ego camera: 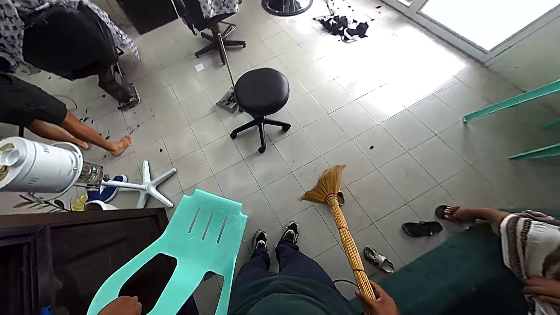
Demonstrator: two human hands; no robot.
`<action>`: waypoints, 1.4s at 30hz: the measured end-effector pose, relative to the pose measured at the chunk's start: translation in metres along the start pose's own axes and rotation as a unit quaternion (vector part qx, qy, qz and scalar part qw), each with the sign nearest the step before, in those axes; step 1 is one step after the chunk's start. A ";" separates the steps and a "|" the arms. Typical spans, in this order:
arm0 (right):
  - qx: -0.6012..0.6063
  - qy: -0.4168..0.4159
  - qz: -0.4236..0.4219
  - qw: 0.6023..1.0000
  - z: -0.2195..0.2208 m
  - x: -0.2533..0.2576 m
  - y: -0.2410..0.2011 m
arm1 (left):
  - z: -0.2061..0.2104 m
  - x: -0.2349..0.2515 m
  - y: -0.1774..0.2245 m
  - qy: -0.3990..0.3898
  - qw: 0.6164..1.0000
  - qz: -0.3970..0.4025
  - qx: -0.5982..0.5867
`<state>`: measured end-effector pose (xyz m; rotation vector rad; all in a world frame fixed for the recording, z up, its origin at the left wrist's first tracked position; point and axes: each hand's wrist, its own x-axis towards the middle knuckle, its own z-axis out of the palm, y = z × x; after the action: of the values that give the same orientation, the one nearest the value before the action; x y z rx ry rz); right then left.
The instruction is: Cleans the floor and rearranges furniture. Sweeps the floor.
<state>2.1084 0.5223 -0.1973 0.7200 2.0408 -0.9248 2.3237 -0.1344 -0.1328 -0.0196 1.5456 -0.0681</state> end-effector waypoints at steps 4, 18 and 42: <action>-0.026 -0.007 -0.015 1.000 0.000 0.003 -0.021 | 0.055 0.015 -0.009 -0.008 1.000 0.005 -0.003; -0.191 -0.050 -0.089 0.976 0.023 0.016 -0.125 | 0.160 0.064 -0.017 0.029 0.990 -0.118 -0.071; -0.479 -0.370 -0.200 0.770 0.521 0.070 -0.367 | 0.017 0.111 0.119 0.325 0.774 -0.046 -0.540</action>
<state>2.0159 -0.0930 -0.3510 -0.5905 1.5986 -0.1743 2.3472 -0.0222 -0.2503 -1.0927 2.0747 0.8338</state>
